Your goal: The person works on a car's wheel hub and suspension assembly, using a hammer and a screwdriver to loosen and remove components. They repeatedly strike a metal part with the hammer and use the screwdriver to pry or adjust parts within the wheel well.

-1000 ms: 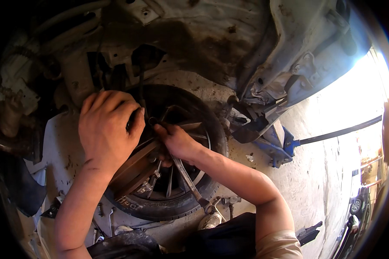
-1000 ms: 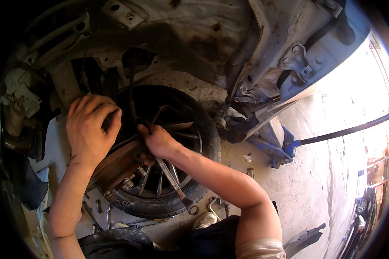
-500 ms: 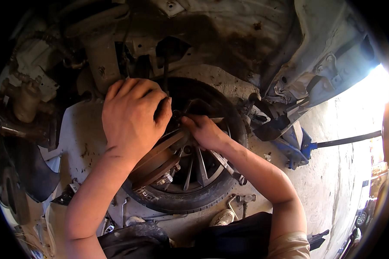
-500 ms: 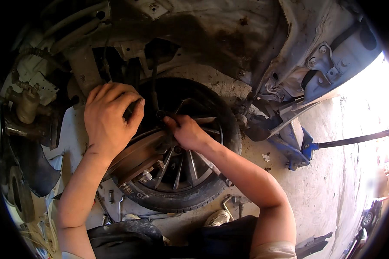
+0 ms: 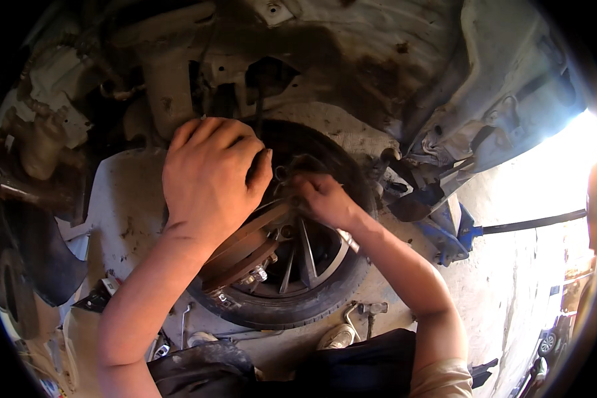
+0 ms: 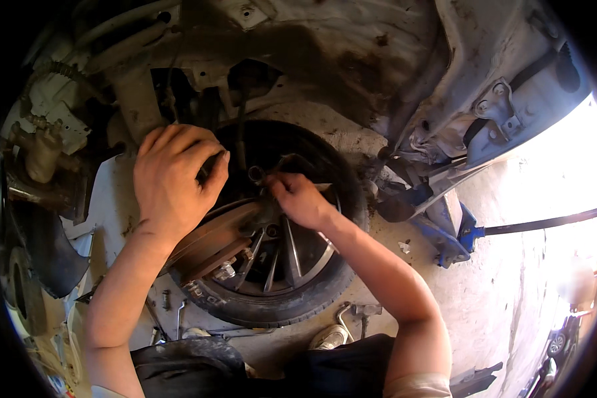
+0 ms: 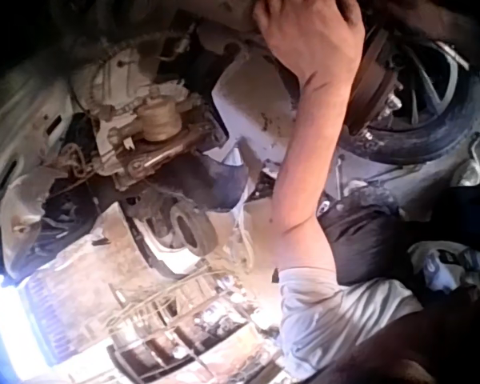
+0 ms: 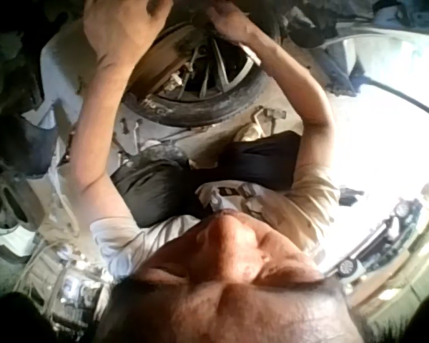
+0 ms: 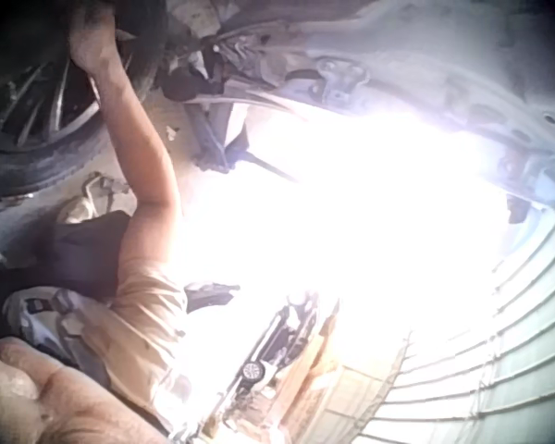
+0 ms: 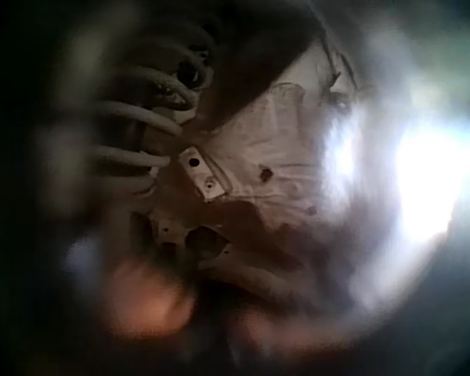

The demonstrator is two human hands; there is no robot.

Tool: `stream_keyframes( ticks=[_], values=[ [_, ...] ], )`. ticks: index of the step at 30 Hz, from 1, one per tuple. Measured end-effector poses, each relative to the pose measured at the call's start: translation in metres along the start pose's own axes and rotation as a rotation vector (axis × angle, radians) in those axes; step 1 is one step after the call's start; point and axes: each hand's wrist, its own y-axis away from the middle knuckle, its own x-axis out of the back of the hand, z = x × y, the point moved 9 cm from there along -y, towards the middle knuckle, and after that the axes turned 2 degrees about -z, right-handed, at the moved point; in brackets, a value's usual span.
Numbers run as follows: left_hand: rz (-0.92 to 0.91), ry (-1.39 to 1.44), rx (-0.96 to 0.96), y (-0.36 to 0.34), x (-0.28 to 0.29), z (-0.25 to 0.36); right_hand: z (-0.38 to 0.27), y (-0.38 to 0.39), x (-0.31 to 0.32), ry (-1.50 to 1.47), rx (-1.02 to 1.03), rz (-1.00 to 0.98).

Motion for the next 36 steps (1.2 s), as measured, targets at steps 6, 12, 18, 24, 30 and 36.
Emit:
stream_keyframes(
  ticks=[6, 12, 18, 24, 30, 36],
  values=[
    [-0.018, -0.004, 0.021, 0.0, -0.001, 0.0, -0.022, 0.017, -0.027, -0.201, -0.365, -0.18],
    [-0.019, -0.006, 0.007, -0.001, -0.001, 0.001, -0.004, 0.012, -0.026, -0.101, -0.426, -0.11],
    [0.003, 0.022, -0.003, 0.001, 0.001, 0.0, -0.02, -0.011, -0.004, 0.318, 0.04, -0.176],
    [0.022, 0.038, -0.002, 0.001, 0.003, -0.001, -0.019, -0.008, 0.009, 0.09, -0.011, -0.185],
    [-0.004, 0.013, 0.008, 0.001, 0.001, -0.001, -0.004, 0.01, -0.008, -0.076, -0.286, -0.157],
    [-0.031, 0.02, 0.029, 0.001, -0.004, -0.002, -0.016, 0.019, -0.029, -0.309, -0.36, -0.085]
  ],
)
